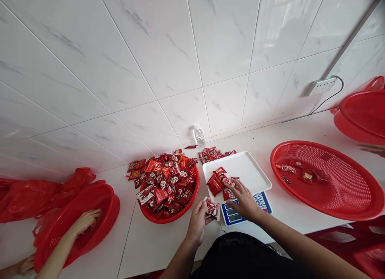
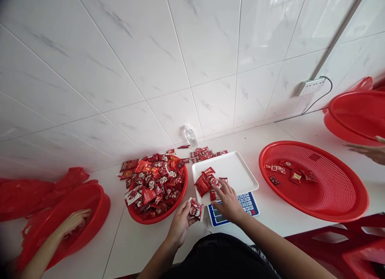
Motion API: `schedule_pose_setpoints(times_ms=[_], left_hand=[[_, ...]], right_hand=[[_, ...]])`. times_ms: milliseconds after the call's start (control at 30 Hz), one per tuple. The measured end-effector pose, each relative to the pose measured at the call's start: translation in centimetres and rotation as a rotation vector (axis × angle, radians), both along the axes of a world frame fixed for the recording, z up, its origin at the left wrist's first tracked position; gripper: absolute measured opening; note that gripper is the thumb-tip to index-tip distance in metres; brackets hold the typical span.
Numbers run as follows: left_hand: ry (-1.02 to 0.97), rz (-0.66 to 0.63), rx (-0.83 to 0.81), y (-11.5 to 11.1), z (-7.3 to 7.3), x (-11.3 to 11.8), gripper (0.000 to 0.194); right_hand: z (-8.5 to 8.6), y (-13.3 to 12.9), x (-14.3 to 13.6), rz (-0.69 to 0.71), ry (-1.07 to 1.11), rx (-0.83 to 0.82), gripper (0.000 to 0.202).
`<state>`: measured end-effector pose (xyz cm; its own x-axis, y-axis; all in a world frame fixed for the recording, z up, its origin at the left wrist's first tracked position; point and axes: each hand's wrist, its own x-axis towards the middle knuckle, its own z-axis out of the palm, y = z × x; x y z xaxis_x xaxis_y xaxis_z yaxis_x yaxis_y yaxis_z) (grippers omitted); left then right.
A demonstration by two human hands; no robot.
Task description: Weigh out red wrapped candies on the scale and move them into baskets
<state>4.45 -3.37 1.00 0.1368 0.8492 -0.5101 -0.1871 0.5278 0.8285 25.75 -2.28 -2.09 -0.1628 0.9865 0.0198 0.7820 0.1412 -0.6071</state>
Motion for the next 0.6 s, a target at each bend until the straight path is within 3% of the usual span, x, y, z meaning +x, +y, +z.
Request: schedule_pose_setpoints(times_ms=[167,300,433,600], left_hand=[[-0.028,0.171,-0.096,-0.7,0.1,-2.5,0.042],[-0.050,0.175,-0.080,-0.9,0.5,-2.3,0.042],[-0.059,0.149,-0.051,-1.1,0.7,-1.9,0.045],[-0.037,0.133,-0.063,-1.4,0.4,-2.0,0.046]], right_hand=[[-0.5,4.3,-1.3,0.094,-0.260,-0.042,0.076],[-0.7,6.8,-2.6,0.164,-0.304,-0.043,0.082],[-1.4,7.7,-3.3,0.108,-0.305,-0.019,0.070],[-2.2,7.9,-3.3,0.056,-0.068,0.073,0.046]])
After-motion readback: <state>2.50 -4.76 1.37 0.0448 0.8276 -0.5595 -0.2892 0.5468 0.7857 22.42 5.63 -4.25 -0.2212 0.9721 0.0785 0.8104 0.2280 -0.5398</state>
